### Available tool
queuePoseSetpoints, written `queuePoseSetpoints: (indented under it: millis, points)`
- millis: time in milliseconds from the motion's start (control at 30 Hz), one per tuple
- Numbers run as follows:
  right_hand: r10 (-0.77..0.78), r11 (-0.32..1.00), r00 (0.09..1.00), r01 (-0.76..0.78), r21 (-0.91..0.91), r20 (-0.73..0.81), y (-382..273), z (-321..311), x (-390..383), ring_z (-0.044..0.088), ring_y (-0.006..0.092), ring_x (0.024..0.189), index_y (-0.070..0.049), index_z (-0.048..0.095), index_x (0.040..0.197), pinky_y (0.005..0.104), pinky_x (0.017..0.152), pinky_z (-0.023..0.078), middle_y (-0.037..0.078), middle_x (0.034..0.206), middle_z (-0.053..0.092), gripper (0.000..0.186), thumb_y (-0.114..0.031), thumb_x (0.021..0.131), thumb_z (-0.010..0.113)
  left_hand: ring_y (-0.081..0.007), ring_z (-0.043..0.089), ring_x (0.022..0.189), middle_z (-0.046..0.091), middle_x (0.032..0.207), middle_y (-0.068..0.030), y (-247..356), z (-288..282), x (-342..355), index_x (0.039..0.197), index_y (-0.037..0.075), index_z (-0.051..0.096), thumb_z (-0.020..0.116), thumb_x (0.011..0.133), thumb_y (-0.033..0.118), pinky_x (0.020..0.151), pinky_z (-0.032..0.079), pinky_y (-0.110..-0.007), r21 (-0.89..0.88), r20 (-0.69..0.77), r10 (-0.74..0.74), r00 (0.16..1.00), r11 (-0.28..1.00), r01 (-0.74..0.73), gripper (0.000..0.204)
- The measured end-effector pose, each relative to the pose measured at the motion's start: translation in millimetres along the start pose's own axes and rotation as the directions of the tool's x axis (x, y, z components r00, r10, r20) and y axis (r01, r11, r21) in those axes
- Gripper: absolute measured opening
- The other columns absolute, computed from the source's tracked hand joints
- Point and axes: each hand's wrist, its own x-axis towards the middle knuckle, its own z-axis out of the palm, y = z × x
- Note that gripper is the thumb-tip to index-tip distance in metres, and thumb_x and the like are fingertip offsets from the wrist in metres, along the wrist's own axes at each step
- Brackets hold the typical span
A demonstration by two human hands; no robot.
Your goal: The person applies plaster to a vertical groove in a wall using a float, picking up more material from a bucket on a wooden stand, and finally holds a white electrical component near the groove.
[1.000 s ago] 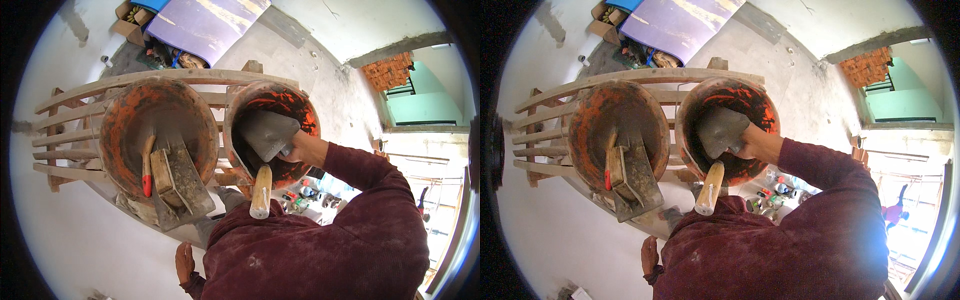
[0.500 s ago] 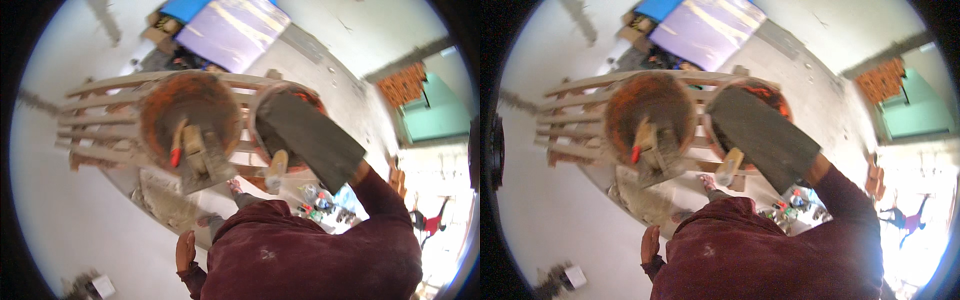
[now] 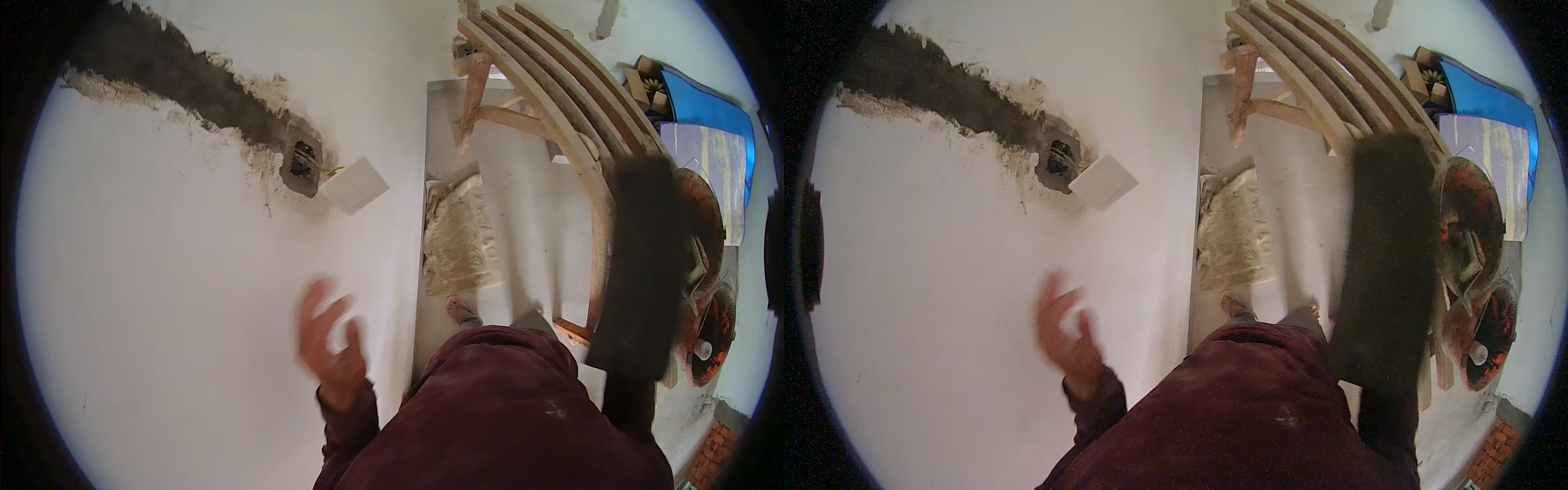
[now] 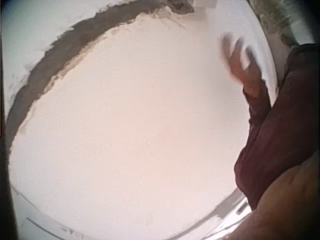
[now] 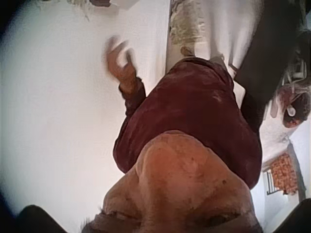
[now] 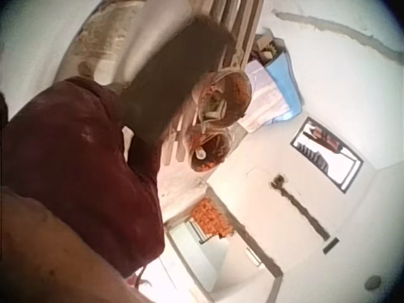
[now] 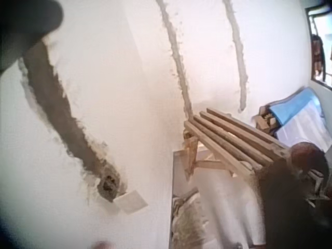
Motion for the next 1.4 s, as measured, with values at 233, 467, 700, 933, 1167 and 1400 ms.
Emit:
queuePoseSetpoints:
  millis: [233, 467, 700, 933, 1167, 1400]
  points:
    - [-0.039, 0.999, 0.938, 0.028, 0.039, 0.344, 85, 233, 92, 0.054, 0.0129, 0.113, -0.002, 0.046, 0.142, 0.0283, 0.098, 0.043, 0.009, 0.129, 0.057, 0.046, -0.025, 0.103, 0.047, -0.0425, 0.033, 0.140, 0.059, 0.114, -0.0224, -40, -121, -14, 0.103, -0.001, 0.063, 0.042, 0.100, 0.035, 0.112, 0.029, -0.068, 0.602, -0.669, 0.549, 0.502, 0.796, -0.068, 0.041]
    - [0.168, 0.972, 0.912, -0.217, 0.093, 0.373, 106, 315, 161, 0.063, 0.0129, 0.088, -0.003, 0.054, 0.128, 0.0284, 0.075, 0.053, 0.007, 0.105, 0.064, 0.033, -0.024, 0.103, 0.048, -0.0379, 0.008, 0.149, 0.037, 0.147, -0.0263, -72, -123, -34, 0.117, 0.001, 0.060, 0.048, 0.101, 0.027, 0.121, 0.011, -0.056, 0.652, -0.697, 0.582, 0.419, 0.758, 0.031, 0.033]
    - [0.090, 0.996, 0.944, -0.084, -0.032, 0.318, 119, 343, 176, 0.062, 0.0108, 0.089, -0.002, 0.053, 0.129, 0.0277, 0.079, 0.052, 0.007, 0.106, 0.064, 0.033, -0.022, 0.103, 0.050, -0.0362, 0.014, 0.149, 0.026, 0.155, -0.0244, -83, -109, -33, 0.121, 0.011, 0.059, 0.050, 0.099, 0.035, 0.120, 0.011, -0.056, 0.681, -0.726, 0.614, 0.309, 0.703, 0.203, 0.034]
    - [-0.075, 0.984, 0.948, 0.121, -0.134, 0.308, 138, 352, 188, 0.059, 0.0107, 0.094, 0.001, 0.050, 0.135, 0.0264, 0.085, 0.050, 0.007, 0.108, 0.064, 0.038, -0.021, 0.103, 0.052, -0.0361, 0.008, 0.152, 0.022, 0.160, -0.0218, -81, -115, -42, 0.124, 0.019, 0.058, 0.047, 0.099, 0.044, 0.121, 0.005, -0.053, 0.762, -0.630, 0.592, 0.502, 0.594, 0.256, 0.037]
    - [-0.174, 0.930, 0.925, 0.266, -0.252, 0.337, 154, 359, 197, 0.059, 0.0147, 0.101, 0.001, 0.049, 0.137, 0.0292, 0.090, 0.049, 0.011, 0.114, 0.063, 0.043, -0.021, 0.101, 0.056, -0.0346, 0.012, 0.151, 0.024, 0.160, -0.0192, -84, -115, -43, 0.122, 0.020, 0.058, 0.047, 0.099, 0.045, 0.121, 0.005, -0.054, 0.820, -0.560, 0.597, 0.574, 0.498, 0.282, 0.036]
    - [-0.215, 0.693, 0.832, 0.499, -0.520, 0.512, 141, 337, 156, 0.057, 0.0237, 0.115, 0.003, 0.048, 0.139, 0.0352, 0.102, 0.043, 0.019, 0.124, 0.061, 0.054, -0.025, 0.095, 0.061, -0.0346, 0.013, 0.151, 0.024, 0.159, -0.0192, -88, -109, -42, 0.121, 0.020, 0.058, 0.047, 0.099, 0.045, 0.121, 0.005, -0.055, 0.811, -0.567, 0.595, 0.570, 0.523, 0.261, 0.036]
